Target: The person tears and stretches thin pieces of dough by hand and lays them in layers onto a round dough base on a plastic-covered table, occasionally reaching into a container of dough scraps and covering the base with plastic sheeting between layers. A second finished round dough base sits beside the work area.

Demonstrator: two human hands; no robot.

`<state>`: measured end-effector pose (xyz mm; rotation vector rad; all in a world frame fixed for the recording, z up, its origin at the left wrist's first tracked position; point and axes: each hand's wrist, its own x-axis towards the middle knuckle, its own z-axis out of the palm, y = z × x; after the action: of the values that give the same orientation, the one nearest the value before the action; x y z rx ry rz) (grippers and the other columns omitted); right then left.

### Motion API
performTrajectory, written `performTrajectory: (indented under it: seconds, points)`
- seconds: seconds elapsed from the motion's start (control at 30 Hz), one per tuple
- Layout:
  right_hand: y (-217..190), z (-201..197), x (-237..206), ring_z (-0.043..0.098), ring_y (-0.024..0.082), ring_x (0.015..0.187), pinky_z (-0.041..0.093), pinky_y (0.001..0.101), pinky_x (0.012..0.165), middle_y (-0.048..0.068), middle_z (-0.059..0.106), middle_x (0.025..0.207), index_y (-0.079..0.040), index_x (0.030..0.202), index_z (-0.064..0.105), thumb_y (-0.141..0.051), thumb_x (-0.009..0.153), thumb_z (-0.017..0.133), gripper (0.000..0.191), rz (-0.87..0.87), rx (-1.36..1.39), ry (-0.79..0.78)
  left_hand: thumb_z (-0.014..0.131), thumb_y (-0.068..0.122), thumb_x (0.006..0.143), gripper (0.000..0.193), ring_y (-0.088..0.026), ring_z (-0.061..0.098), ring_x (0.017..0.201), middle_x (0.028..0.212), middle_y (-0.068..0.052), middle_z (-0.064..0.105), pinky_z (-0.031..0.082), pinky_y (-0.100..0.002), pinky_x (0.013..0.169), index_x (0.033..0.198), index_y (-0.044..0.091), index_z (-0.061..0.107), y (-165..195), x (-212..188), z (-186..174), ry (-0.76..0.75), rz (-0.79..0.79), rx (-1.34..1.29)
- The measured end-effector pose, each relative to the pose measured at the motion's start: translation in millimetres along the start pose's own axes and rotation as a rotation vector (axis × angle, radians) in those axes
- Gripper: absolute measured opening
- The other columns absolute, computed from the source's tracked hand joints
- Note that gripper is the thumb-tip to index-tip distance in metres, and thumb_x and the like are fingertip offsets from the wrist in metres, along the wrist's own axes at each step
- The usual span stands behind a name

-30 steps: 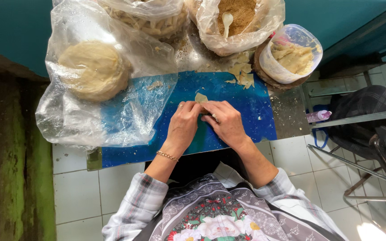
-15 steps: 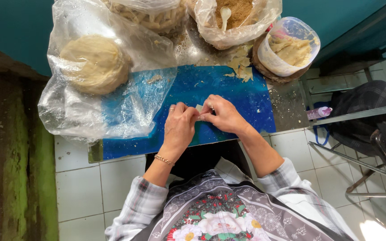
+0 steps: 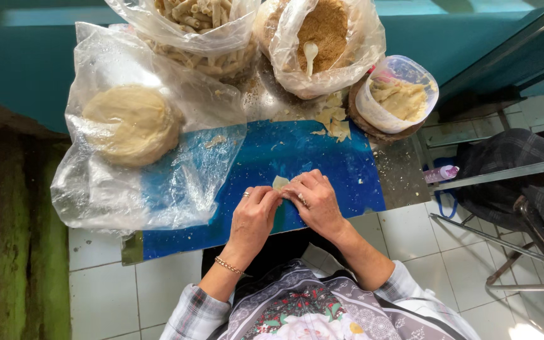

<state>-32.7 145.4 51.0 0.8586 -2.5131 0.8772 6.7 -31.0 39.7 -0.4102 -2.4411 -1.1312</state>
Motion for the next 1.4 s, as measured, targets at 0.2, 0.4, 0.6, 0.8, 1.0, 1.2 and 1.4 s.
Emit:
performTrajectory:
  seconds: [0.2, 0.4, 0.6, 0.8, 1.0, 1.2, 1.4]
  points:
    - [11.1, 3.3, 4.9, 0.059, 0.027, 0.09, 0.048, 0.0384, 0.077, 0.005, 0.065, 0.092, -0.01, 0.088, 0.071, -0.011, 0.083, 0.079, 0.01, 0.172, 0.101, -0.084, 0.076, 0.014, 0.084, 0.009, -0.03, 0.063, 0.084, 0.086, -0.009, 0.062, 0.052, -0.043, 0.069, 0.083, 0.009, 0.069, -0.1, 17.7, 3.9, -0.035, -0.169, 0.068]
    - [0.3, 3.9, -3.7, 0.064, 0.024, 0.089, 0.045, 0.0382, 0.075, 0.003, 0.069, 0.097, -0.01, 0.105, 0.073, -0.01, 0.085, 0.078, 0.021, -0.13, -0.127, 0.061, 0.076, 0.019, 0.082, 0.015, -0.028, 0.065, 0.083, 0.085, -0.005, 0.065, 0.051, -0.044, 0.068, 0.086, 0.01, 0.065, -8.0, 33.8, 4.6, -0.212, -0.396, 0.017]
    - [7.2, 6.4, -2.1, 0.062, 0.025, 0.089, 0.043, 0.0399, 0.074, 0.003, 0.069, 0.095, -0.011, 0.1, 0.072, -0.01, 0.085, 0.076, 0.015, -0.041, -0.111, -0.006, 0.07, 0.011, 0.09, 0.008, -0.028, 0.064, 0.088, 0.095, -0.006, 0.067, 0.053, -0.04, 0.072, 0.096, 0.01, 0.066, -0.5, 13.9, 2.9, -0.012, -0.092, 0.0]
    - [25.8, 6.2, 9.9, 0.061, 0.025, 0.089, 0.048, 0.0367, 0.077, 0.003, 0.066, 0.09, -0.013, 0.091, 0.075, -0.018, 0.088, 0.077, 0.006, 0.156, 0.11, -0.161, 0.069, 0.01, 0.091, 0.005, -0.029, 0.063, 0.087, 0.091, -0.008, 0.062, 0.053, -0.041, 0.07, 0.095, 0.009, 0.068, -5.2, 10.6, 9.9, -0.047, -0.028, 0.097]
    - [4.9, -3.6, -8.0, 0.064, 0.024, 0.088, 0.042, 0.0407, 0.078, 0.0, 0.07, 0.097, -0.009, 0.098, 0.075, -0.02, 0.083, 0.08, 0.019, -0.109, -0.14, 0.026, 0.067, 0.009, 0.087, 0.004, -0.031, 0.064, 0.09, 0.09, -0.01, 0.06, 0.054, -0.042, 0.069, 0.084, 0.009, 0.066, -7.8, 23.8, 12.4, -0.121, -0.091, 0.15]
    - [8.1, 3.6, -6.3, 0.059, 0.028, 0.09, 0.043, 0.0372, 0.077, 0.006, 0.065, 0.096, -0.012, 0.09, 0.073, -0.018, 0.082, 0.081, 0.012, 0.058, -0.073, 0.078, 0.069, 0.003, 0.088, 0.008, -0.031, 0.063, 0.087, 0.092, -0.01, 0.063, 0.053, -0.042, 0.071, 0.095, 0.007, 0.067, -0.7, 14.0, 13.5, 0.031, -0.077, 0.035]
    - [2.2, 0.6, -5.3, 0.061, 0.02, 0.093, 0.042, 0.0395, 0.082, -0.003, 0.069, 0.099, -0.011, 0.099, 0.075, -0.012, 0.091, 0.077, 0.009, 0.061, -0.219, 0.006, 0.072, 0.001, 0.084, 0.012, -0.029, 0.063, 0.088, 0.095, -0.007, 0.065, 0.054, -0.04, 0.074, 0.093, 0.008, 0.068, -2.2, 2.7, 12.7, 0.004, 0.065, 0.101]
